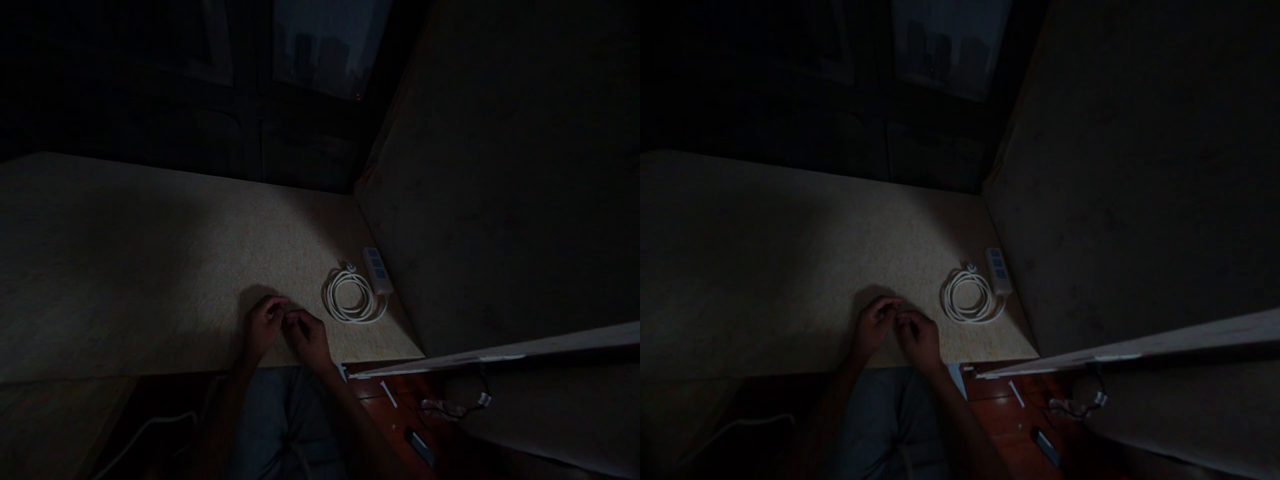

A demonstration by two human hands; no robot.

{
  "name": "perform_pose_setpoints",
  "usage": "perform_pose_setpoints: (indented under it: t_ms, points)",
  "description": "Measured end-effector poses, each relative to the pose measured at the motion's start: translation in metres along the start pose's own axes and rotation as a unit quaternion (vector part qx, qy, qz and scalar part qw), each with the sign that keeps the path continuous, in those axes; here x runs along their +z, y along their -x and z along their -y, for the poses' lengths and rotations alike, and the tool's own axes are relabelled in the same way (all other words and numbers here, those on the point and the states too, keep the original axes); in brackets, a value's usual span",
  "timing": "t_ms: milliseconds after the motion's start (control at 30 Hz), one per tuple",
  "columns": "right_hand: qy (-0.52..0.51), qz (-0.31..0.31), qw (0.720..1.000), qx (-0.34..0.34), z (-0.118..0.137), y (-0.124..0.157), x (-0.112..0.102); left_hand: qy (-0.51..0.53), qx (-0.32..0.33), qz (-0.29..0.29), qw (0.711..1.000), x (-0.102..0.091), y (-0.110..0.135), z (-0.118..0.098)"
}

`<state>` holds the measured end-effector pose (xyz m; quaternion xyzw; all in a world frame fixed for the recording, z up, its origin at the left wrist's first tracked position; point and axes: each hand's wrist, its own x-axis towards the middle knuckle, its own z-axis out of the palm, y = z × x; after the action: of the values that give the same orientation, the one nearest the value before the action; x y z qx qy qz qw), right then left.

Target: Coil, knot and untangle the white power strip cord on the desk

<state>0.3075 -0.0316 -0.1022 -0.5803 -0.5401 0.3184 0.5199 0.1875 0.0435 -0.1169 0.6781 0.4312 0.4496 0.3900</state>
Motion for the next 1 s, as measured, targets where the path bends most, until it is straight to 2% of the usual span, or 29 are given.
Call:
perform_pose_setpoints:
  t_ms: [633,800,900,1000]
  points:
    - [0.009,-0.001,1.0,-0.009,0.002,0.0,0.0,-0.024,-0.016,0.004,1.0,0.0,0.0,0.002]
    - [-0.042,-0.004,0.999,0.003,-0.002,-0.001,0.0,-0.016,-0.01,0.001,1.0,0.0,0.0,0.002]
    - [-0.094,-0.008,0.995,0.018,-0.003,0.002,-0.008,-0.007,-0.007,0.0,1.0,0.001,0.0,0.001]
    - [-0.115,-0.004,0.993,0.039,-0.002,0.007,-0.027,-0.009,-0.005,-0.003,1.0,0.001,0.0,0.002]
